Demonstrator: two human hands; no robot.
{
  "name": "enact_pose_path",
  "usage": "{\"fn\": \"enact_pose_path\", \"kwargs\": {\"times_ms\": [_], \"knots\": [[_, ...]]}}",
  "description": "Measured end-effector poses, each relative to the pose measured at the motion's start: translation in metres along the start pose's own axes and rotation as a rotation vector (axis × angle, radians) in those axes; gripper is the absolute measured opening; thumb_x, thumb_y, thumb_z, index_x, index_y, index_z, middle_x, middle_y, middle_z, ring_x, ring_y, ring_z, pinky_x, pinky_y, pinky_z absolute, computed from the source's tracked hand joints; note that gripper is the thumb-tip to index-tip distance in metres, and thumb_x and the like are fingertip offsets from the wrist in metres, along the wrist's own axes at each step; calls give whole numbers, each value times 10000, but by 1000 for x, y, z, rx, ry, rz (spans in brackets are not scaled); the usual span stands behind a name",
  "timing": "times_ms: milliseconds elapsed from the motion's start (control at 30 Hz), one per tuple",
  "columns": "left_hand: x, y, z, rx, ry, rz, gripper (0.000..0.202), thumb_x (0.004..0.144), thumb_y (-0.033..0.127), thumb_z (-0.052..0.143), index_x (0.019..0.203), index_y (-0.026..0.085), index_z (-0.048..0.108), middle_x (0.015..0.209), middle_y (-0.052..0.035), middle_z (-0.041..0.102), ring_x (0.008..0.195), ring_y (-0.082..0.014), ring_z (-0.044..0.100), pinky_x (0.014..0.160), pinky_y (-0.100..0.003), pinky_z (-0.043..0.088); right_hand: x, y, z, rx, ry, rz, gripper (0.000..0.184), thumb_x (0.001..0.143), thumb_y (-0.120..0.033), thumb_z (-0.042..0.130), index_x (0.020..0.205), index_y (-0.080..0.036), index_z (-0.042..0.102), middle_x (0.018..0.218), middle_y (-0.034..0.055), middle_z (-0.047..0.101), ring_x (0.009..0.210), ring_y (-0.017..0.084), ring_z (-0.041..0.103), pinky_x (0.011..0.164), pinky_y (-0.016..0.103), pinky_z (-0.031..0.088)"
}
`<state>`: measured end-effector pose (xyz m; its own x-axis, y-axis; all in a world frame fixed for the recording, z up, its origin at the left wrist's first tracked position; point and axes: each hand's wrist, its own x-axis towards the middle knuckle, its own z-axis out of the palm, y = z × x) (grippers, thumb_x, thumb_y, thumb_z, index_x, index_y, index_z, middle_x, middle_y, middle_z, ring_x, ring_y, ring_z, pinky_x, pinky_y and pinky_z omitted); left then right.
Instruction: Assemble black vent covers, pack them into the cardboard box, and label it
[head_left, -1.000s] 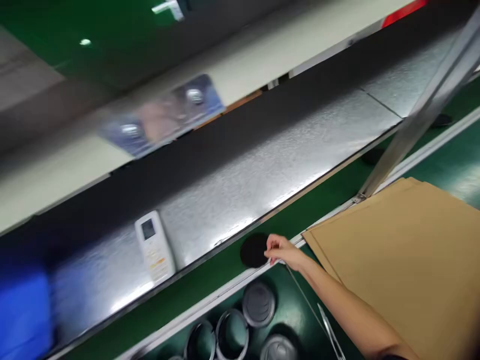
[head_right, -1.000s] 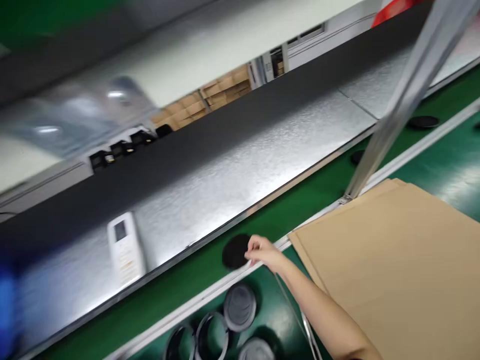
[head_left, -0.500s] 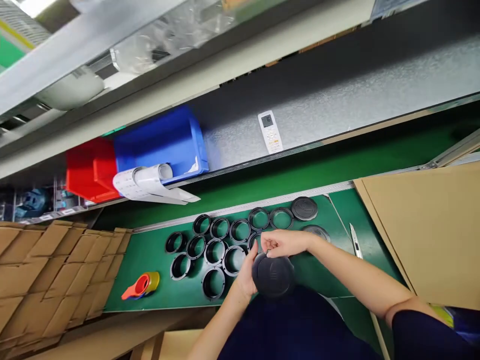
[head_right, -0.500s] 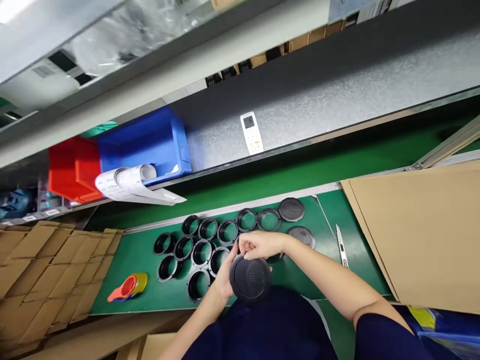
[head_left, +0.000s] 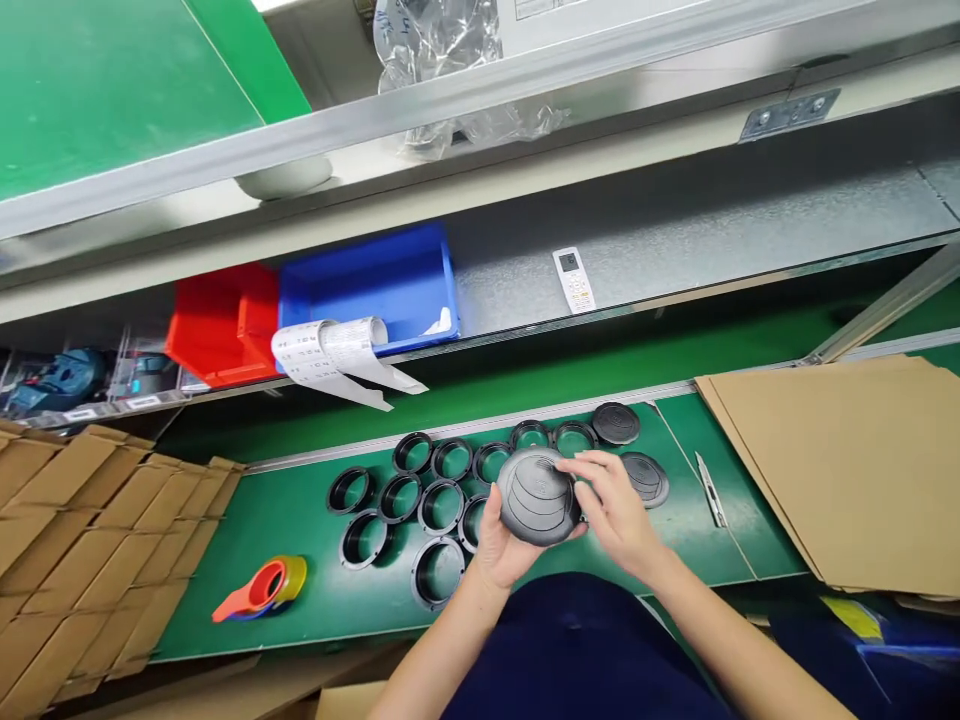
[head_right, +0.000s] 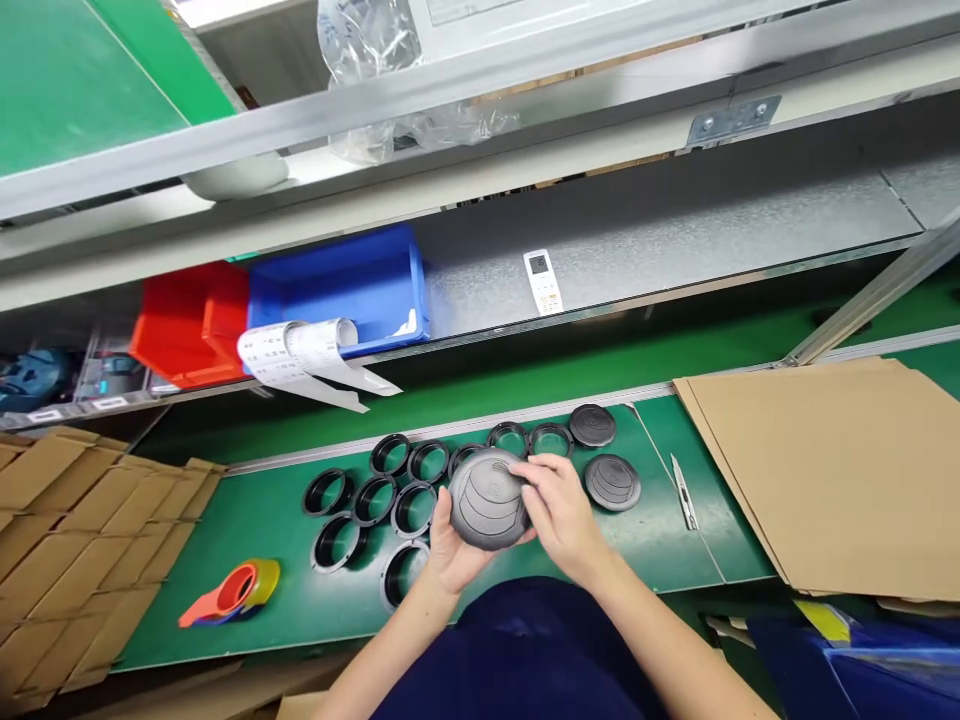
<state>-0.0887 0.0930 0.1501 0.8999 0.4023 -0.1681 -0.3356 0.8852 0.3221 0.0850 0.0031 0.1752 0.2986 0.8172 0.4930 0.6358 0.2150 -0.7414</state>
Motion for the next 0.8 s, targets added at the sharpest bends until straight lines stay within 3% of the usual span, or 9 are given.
{"fn": "enact_pose_path", "kwargs": {"times_ms": [100, 233, 333, 433, 567, 800], "knots": [[-3, 2, 1, 91, 9, 42, 716, 802, 540, 712, 1399, 221, 478, 1511, -85, 456, 1494, -333, 189, 1214, -539, 210, -7, -6, 9, -150, -81, -110, 448, 1011, -270, 429, 1459, -246, 430, 1314, 83, 598, 1262, 273, 461, 1146, 586, 317], [-6, 2, 6, 167, 28, 90, 808, 802, 461, 745, 1488, 284, 357, 1498, -61, 477, 1432, -291, 359, 1215, -451, 257, -6, -8, 15, -155, -129, -125, 468, 1010, -272, 421, 1476, -247, 399, 1217, 59, 661, 1183, 267, 501, 1169, 647, 247], [-7, 1, 14, 158, 0, 91, 922, 777, 478, 780, 1529, 303, 275, 1510, -85, 458, 1339, -304, 486, 1192, -473, 297, -6, -10, 13, -54, -137, -61, 402, 1024, -278, 390, 1416, -220, 460, 1139, 68, 685, 1173, 261, 500, 1172, 629, 252], [-7, -1, 21, 117, -28, 70, 965, 752, 550, 784, 1532, 305, 272, 1526, -114, 429, 1302, -342, 515, 1172, -538, 307, -8, -15, 9, 90, -71, 35, 349, 1045, -306, 345, 1306, -225, 561, 1188, 88, 644, 1219, 247, 481, 1134, 531, 363], [-9, -5, 25, 88, -29, 25, 942, 734, 624, 759, 1510, 311, 326, 1582, -136, 323, 1300, -444, 482, 1089, -697, 329, -9, -22, 5, 249, -8, 173, 357, 1056, -348, 324, 1210, -244, 629, 1211, 88, 612, 1217, 227, 489, 1055, 435, 446], [-12, -13, 29, 38, 15, 29, 790, 742, 623, 751, 1406, 280, 496, 1587, -101, 317, 1347, -456, 414, 1101, -706, 302, -14, -20, 4, 336, -22, 246, 361, 1052, -395, 351, 1182, -232, 646, 1210, 91, 617, 1240, 224, 474, 1071, 424, 423]]}}
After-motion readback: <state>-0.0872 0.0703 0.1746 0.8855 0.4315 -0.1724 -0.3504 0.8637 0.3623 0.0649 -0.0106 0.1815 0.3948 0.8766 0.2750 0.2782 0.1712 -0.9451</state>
